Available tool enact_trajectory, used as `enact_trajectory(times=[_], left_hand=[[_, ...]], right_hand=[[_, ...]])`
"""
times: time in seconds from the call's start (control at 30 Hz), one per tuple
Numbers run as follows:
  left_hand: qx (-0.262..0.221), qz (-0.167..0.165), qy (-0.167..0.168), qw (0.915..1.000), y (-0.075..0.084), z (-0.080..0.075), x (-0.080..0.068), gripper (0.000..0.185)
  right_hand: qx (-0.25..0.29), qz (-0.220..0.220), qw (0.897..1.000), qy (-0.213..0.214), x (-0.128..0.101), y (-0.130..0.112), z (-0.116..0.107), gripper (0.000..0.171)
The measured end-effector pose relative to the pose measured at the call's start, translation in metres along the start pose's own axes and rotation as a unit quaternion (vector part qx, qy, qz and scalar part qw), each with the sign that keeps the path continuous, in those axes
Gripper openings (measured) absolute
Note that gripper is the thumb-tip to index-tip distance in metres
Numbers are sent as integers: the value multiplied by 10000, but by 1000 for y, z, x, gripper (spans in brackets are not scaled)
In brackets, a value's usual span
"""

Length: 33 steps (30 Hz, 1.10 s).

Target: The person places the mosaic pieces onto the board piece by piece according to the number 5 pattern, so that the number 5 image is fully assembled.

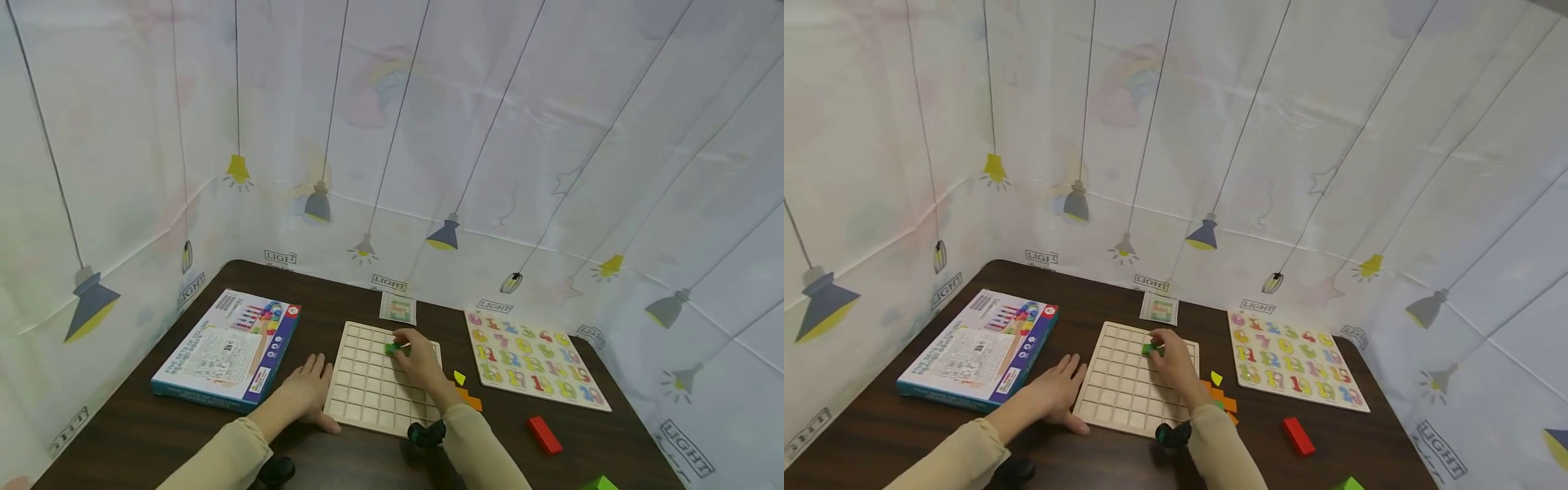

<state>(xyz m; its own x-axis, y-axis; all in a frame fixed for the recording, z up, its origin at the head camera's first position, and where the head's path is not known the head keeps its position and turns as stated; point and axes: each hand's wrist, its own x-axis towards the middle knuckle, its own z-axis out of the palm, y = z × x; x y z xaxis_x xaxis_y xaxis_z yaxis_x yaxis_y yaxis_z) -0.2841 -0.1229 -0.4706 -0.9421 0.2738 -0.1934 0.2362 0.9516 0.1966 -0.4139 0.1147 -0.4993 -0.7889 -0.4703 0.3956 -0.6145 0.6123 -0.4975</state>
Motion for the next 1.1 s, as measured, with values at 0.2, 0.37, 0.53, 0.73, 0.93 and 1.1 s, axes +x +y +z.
enact_trajectory(times=[0.2,0.37,0.53,0.73,0.93,1.1], left_hand=[[-77,-4,-46,10000,1,2,2,114],[-102,-23,-59,9999,2,2,2,115],[-68,0,-83,9999,3,2,1,114],[-114,-30,-116,9999,2,1,1,114],[-88,-61,-123,9999,-1,1,2,115],[-64,-48,-110,9999,-3,0,2,115]], right_hand=[[-9,108,9998,-161,7,-4,7,35],[74,67,9997,-230,11,-4,12,36],[39,86,9991,-408,14,-6,14,36],[4,176,9976,-670,17,-11,13,36],[-95,156,9967,-792,22,-12,15,37],[-139,160,9968,-773,24,-10,19,37]])
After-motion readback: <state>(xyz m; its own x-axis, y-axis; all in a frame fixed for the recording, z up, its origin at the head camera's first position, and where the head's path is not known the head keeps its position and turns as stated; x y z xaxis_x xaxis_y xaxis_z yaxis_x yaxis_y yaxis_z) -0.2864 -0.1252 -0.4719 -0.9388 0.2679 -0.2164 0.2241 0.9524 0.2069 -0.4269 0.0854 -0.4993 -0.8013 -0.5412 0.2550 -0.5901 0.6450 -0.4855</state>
